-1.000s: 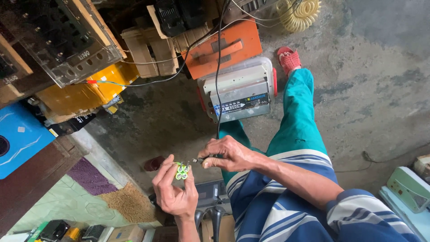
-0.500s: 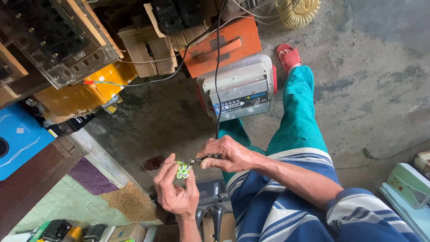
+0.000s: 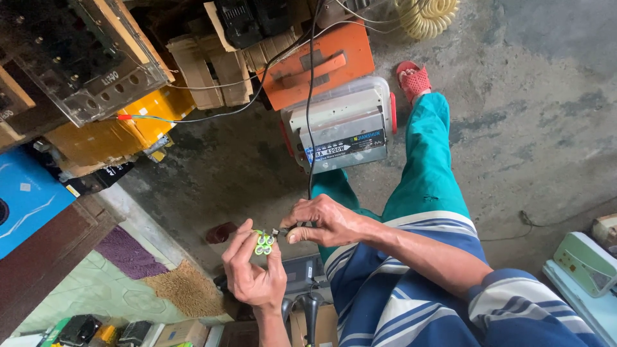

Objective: Testing and repairing a small electronic circuit board and battery assembly at a workbench and then connecting it to a charger using alligator clips.

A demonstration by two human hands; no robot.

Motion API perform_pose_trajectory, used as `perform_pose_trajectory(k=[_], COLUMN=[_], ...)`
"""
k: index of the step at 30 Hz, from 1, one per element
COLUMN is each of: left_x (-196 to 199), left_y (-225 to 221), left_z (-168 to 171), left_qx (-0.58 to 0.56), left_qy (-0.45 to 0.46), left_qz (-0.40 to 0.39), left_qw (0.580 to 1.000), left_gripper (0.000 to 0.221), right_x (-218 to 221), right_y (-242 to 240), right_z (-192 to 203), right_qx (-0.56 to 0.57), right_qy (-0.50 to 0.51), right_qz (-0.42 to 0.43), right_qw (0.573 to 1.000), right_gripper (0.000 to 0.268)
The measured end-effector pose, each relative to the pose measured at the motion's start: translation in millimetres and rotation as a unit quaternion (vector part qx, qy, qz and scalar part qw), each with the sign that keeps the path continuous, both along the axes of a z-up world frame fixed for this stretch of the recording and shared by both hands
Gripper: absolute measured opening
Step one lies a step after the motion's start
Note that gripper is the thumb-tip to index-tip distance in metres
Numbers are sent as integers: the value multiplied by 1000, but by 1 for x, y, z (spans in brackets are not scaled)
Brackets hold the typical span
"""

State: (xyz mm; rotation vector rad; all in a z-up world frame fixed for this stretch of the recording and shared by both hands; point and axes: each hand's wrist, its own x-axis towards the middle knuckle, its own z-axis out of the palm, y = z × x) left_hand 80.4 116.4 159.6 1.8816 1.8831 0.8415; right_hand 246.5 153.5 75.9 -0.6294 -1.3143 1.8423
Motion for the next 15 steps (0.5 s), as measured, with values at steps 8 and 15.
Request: perform_pose_trajectory(k=[8,15], left_x=[1,0], left_y=[-2,-3], left_z=[-3,-4], left_qx=[1,-1], left_qy=[1,-9], left_qz=[9,9], left_qw=[1000,1000], left_gripper=[21,18], right_x=[-2,1], right_y=[-2,-2], right_z=[0,-2], right_qx=[-28,-45], right_qy=[-5,-28], right_qz=[25,41], right_qw=[999,998], right_gripper=[46,52])
